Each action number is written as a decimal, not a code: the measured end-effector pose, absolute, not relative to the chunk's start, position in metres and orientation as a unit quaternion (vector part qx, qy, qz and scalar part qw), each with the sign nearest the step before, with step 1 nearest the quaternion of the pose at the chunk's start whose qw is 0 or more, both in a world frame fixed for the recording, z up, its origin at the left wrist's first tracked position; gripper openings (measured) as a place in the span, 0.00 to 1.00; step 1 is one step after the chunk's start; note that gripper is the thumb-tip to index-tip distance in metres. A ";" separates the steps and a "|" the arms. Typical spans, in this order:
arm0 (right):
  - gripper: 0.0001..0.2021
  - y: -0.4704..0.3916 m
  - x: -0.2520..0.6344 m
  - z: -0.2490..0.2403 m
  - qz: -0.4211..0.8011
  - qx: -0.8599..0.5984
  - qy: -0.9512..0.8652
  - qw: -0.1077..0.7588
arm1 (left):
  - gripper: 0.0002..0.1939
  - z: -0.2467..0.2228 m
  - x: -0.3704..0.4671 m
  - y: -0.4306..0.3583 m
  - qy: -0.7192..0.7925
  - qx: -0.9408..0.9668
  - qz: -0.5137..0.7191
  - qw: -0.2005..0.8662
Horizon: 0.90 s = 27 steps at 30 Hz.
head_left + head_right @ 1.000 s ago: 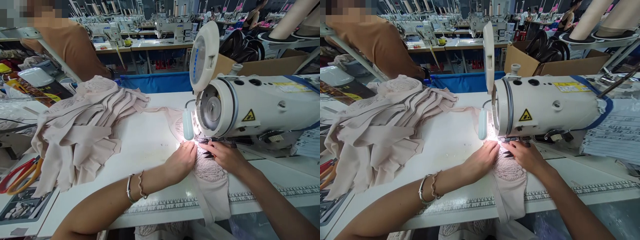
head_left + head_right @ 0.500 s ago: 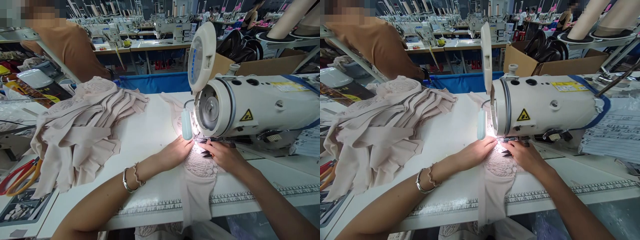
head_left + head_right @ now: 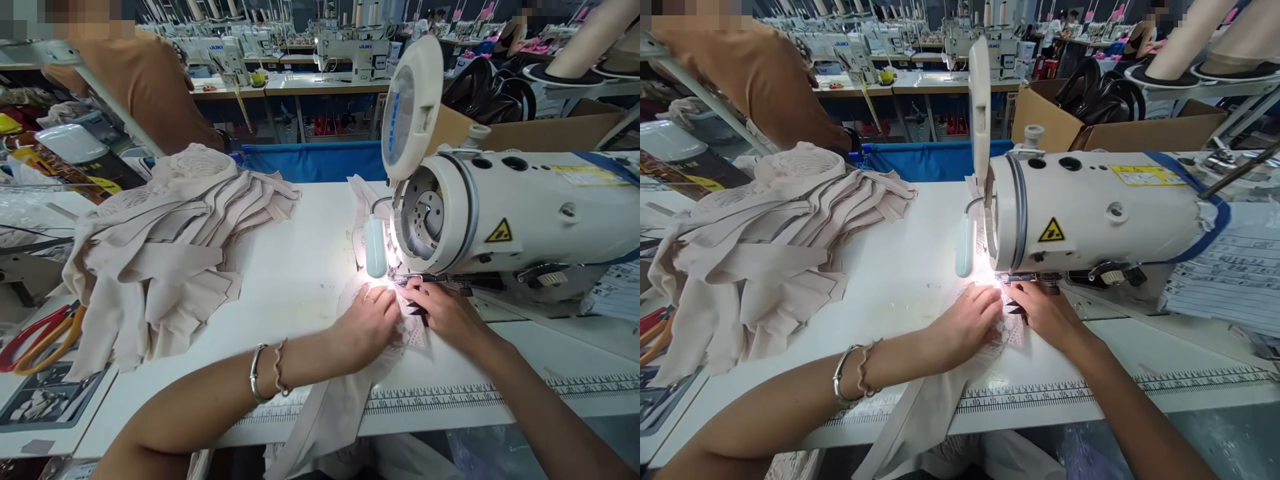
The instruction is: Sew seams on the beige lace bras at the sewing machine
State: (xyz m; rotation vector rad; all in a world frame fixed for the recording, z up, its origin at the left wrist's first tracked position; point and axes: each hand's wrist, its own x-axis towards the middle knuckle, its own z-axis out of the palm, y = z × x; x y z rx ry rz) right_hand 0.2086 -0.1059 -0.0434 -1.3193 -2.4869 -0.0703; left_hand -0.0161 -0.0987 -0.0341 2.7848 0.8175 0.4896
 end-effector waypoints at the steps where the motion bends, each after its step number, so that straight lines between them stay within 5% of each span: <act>1: 0.18 -0.107 0.210 -0.044 -0.030 -0.460 -0.873 0.162 | 0.06 -0.034 -0.017 -0.100 0.268 0.945 0.157 0.099; 7: 0.23 -0.109 0.213 -0.046 -0.069 -0.392 -0.900 0.175 | 0.15 -0.023 -0.030 -0.081 0.214 0.961 0.128 0.121; 19: 0.34 -0.105 0.215 -0.049 -0.105 -0.353 -0.902 0.225 | 0.14 -0.024 -0.042 -0.050 0.199 0.962 0.106 0.156; 27: 0.22 -0.100 0.212 -0.048 -0.079 -0.336 -0.905 0.247 | 0.14 -0.023 -0.041 -0.050 0.216 0.965 0.111 0.098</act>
